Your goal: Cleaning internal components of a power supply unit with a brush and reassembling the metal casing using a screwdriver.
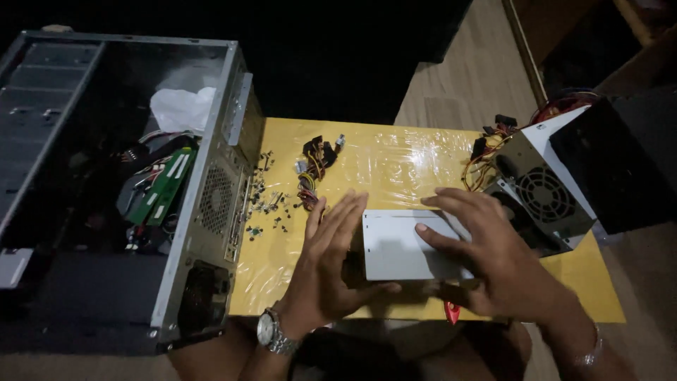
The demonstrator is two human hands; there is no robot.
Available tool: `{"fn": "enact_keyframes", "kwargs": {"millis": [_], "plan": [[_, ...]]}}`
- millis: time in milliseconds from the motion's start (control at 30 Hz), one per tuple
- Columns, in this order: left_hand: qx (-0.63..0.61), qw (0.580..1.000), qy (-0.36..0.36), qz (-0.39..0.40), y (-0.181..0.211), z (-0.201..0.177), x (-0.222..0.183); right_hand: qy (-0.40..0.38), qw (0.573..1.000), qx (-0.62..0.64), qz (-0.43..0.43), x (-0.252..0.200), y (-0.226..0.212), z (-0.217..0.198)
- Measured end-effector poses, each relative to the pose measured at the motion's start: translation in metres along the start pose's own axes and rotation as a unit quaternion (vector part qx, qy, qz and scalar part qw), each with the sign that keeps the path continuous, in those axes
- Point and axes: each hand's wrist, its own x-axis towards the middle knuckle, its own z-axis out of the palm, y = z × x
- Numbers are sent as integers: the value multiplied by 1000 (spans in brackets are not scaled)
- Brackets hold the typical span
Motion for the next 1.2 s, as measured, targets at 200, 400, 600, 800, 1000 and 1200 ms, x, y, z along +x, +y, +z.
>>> {"fn": "enact_keyframes", "kwargs": {"millis": [200,400,600,800,1000,1200], "plan": [[-52,995,51,65,-15,5,-2,75,970,-230,20,-5,-27,27],[-64,996,29,57,-18,5,-3,87,975,-200,35,-11,-26,34],[-89,993,43,70,-20,4,2,83,978,-180,60,-11,-18,33],[-112,992,5,57,-13,-5,10,100,980,-156,69,-10,-15,28],[-177,973,-82,-121,0,-13,13,100,977,-190,-13,-7,-11,25],[-149,987,-38,-56,-7,-4,9,125,968,-216,-22,-10,-9,31]]}}
